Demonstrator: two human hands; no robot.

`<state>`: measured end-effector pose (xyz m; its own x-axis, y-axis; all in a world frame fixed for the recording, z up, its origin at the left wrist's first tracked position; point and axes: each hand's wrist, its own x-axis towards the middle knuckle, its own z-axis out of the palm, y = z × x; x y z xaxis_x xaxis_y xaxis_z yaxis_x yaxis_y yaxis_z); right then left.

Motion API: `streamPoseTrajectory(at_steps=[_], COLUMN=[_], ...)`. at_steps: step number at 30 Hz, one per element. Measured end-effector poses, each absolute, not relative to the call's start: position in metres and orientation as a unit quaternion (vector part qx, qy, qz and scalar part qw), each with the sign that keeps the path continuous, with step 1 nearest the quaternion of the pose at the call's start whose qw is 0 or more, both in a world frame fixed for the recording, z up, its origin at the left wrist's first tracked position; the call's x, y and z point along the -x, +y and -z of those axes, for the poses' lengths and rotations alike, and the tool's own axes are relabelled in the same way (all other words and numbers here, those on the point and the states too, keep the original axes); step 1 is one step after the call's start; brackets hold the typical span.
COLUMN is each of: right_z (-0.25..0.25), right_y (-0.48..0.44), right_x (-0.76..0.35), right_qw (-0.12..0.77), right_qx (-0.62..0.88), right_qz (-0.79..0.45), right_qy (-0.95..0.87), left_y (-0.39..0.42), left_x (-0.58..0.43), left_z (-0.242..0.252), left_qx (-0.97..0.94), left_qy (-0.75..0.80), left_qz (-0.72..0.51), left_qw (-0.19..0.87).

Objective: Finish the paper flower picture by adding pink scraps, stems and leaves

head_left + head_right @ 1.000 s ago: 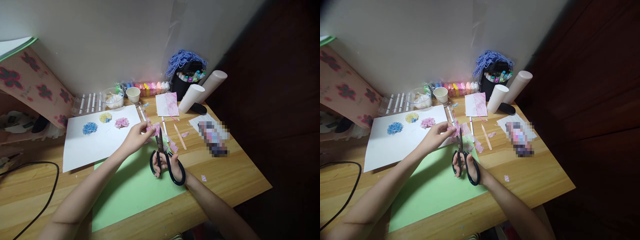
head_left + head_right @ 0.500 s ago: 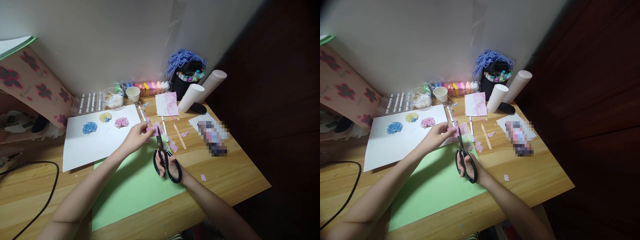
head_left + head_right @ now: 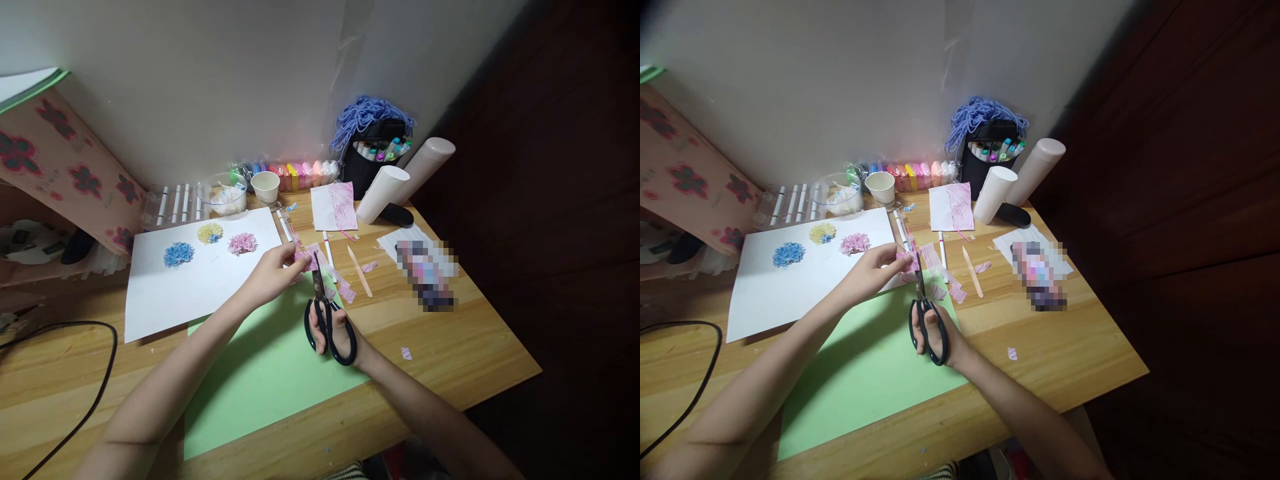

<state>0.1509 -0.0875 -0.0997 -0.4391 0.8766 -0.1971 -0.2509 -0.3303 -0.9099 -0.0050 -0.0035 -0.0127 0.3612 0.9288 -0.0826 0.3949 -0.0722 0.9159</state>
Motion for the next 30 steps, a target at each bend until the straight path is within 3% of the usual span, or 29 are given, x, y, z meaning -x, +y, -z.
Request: streamPoseTrajectory(at_steps=[18,27,30], right_z=[0.103,0.082,0.075], right_y=[-0.083,-0.075,-0.068], right_x=[-0.150,-0.146,-0.149], right_qw=[0.397,0.369,0.399], right_qx=[0.364,0.391,0.414], right_qz=[-0.745,-0.776,-0.757], right_qy=[-0.393,-0.331,-0.309], left_y=[-0.003,-0.002,-0.003], left_x=[0.004,0.004,0.003], left_z=[0.014,0.015,0.017], left_qx=[-0.714,-0.711,-0.707], left_qy=[0.481,0.480,0.482], left_qz=[-0.231,-0.236,-0.230], left_qw=[0.454,0.456,0.465])
